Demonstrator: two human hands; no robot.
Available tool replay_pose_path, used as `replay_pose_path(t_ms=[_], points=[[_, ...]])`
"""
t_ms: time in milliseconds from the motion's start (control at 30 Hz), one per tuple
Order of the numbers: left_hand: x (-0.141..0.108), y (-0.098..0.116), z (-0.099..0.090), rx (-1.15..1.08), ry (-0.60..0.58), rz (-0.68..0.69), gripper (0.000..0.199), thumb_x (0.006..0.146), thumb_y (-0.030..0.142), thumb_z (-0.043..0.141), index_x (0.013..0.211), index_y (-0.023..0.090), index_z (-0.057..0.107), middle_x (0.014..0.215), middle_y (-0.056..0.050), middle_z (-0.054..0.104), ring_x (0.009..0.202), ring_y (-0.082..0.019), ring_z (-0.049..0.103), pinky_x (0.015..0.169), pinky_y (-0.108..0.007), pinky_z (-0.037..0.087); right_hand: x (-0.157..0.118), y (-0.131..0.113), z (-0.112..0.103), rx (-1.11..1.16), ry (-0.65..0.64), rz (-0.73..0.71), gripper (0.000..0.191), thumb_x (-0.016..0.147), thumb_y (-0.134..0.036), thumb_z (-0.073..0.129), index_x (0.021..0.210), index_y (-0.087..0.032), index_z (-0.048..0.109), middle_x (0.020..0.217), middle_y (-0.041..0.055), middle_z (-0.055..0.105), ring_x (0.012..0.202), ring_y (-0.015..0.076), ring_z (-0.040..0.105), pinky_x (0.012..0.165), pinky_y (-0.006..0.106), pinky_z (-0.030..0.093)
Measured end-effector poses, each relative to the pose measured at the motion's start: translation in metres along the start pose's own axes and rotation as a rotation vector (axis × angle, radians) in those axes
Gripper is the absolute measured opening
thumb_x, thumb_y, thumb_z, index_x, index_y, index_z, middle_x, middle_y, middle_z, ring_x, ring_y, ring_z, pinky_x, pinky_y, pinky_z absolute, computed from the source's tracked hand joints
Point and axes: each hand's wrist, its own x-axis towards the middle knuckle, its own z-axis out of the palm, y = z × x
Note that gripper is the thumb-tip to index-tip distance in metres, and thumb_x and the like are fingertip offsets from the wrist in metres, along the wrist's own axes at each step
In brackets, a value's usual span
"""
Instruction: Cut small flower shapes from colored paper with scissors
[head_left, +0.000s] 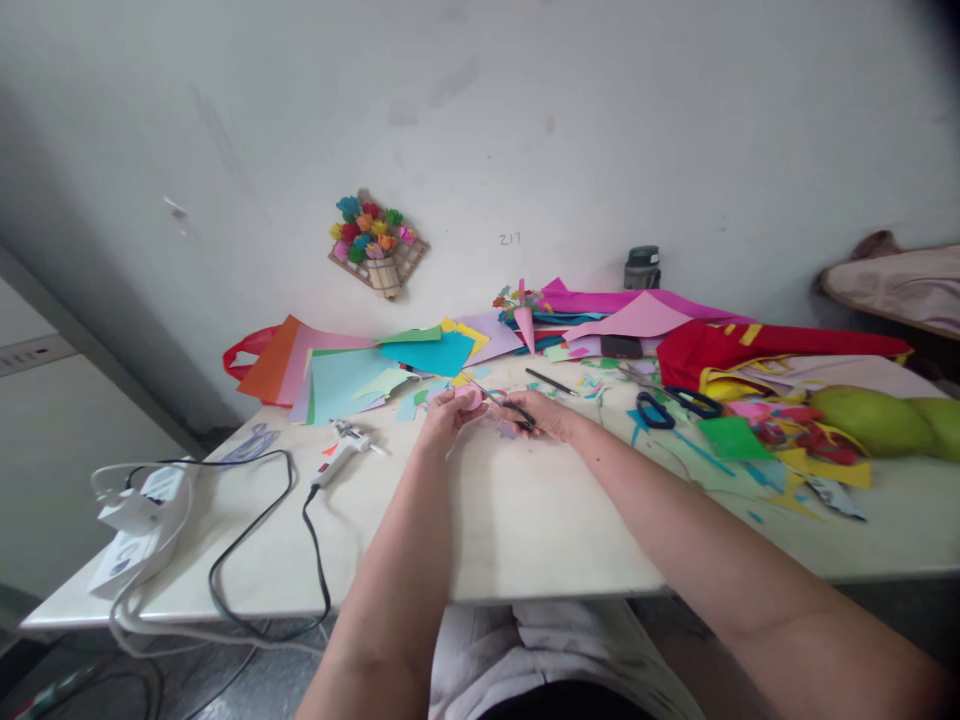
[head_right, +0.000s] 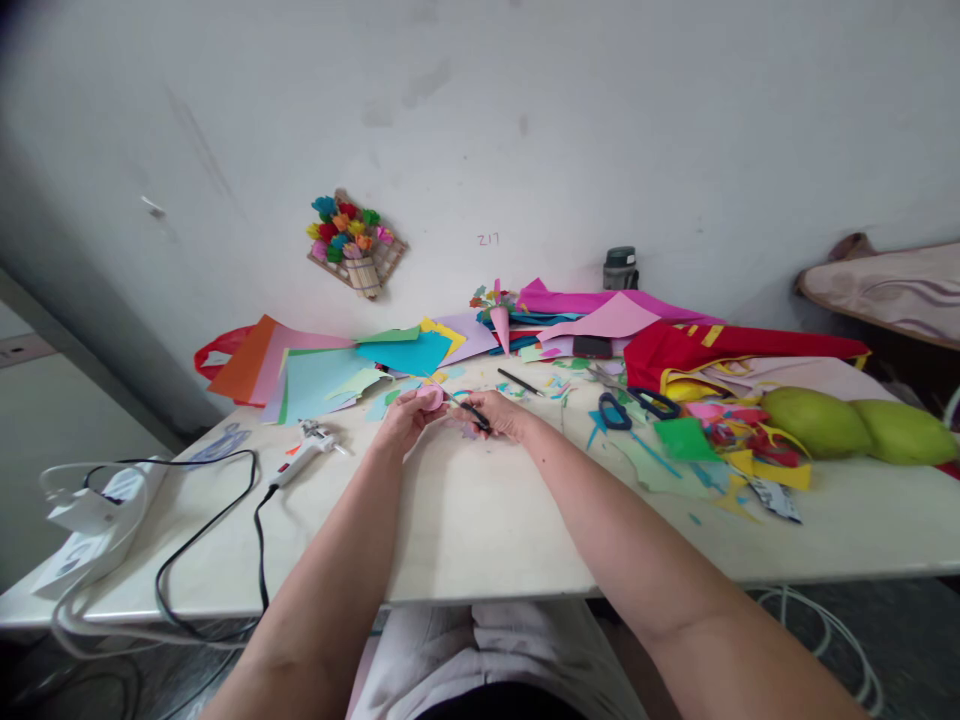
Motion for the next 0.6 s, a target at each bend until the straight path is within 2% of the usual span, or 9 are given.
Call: replay_pose_path(t_ms=[367,600], points=[[-0.0017,0.0007,0.0008,0.006,-0.018,0.006,0.025,0.054,0.022,0.084,0.072,0.009,0.071,0.072,-0.006,0.070,0.067,-0.014,0.064,0.073,-0.030,0.059,0.0026,0.0008,0.0011,0.053,-0.001,0.025,0.032,0.085,-0.045,0.057,0.072,-0.015,0.055,0.043,-0.0046,0.049,0.031,0.0053,0.040,0.029,0.017,0.018],[0.0000,0.0002,-0.0001,-0.002,-0.013,0.002,0.024,0.056,0.020,0.083,0.073,0.009,0.071,0.074,-0.007,0.070,0.069,-0.016,0.065,0.076,-0.032,0.058,-0.0009,-0.0047,0.0038,0.094,0.007,0.008,0.032,0.082,-0.045,0.061,0.071,-0.015,0.056,0.043,-0.0048,0.048,0.032,0.0062,0.040,0.029,0.018,0.021]])
